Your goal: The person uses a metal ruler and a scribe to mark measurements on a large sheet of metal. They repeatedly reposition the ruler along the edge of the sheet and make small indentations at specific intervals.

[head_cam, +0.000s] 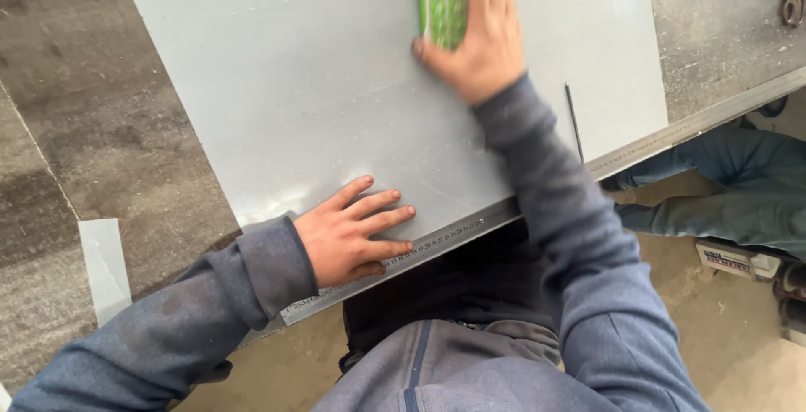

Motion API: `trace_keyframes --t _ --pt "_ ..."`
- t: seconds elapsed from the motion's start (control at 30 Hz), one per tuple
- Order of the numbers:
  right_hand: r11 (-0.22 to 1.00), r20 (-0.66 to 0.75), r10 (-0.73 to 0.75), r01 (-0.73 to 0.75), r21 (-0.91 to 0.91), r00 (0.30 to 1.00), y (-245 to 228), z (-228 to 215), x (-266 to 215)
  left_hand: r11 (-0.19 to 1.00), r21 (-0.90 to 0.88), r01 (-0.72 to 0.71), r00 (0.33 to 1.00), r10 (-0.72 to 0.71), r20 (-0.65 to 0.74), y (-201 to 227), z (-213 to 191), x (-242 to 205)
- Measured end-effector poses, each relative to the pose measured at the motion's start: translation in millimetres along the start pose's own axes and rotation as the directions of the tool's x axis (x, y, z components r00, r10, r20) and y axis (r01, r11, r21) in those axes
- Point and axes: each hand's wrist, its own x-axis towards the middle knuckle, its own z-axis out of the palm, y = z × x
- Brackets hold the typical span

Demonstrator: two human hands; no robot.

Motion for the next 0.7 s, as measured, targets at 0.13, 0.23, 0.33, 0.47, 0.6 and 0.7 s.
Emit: trace_keyframes --t 0.13,0.23,0.33,0.47,0.6,0.7 --pt "0.997 0.080 -0.054 0.050 0.059 0.995 -47.3 -36.5 -51.4 1.000 0.009 0.009 1.000 -0.009 0.024 0.7 -1.9 0.9" --pt "0.990 0.114 -0.100 0.088 0.107 0.988 -56.2 -55.9 -79.2 1.000 0.023 0.011 0.999 -0.011 0.033 1.6 -4.6 0.3" --pt "0.984 0.109 -0.157 0.146 0.105 0.982 -56.7 -66.5 -101.6 0.999 0.047 0.000 1.000 -0.001 0.024 2.0 -6.6 1.1" --pt "0.971 0.130 -0.224 0.210 0.112 0.966 -58.4 -66.3 -113.6 0.997 0.069 -0.021 1.000 0.020 0.021 2.1 -7.7 2.2" --pt "0.971 0.119 -0.215 0.199 0.129 0.969 -59.9 -66.7 -111.4 0.998 0.062 -0.006 1.000 0.004 0.024 3.2 -7.7 2.0" --pt "0.969 0.112 -0.214 0.197 0.147 0.970 -57.5 -66.7 -109.5 0.997 0.076 -0.016 0.999 0.014 0.030 2.6 -7.7 3.1"
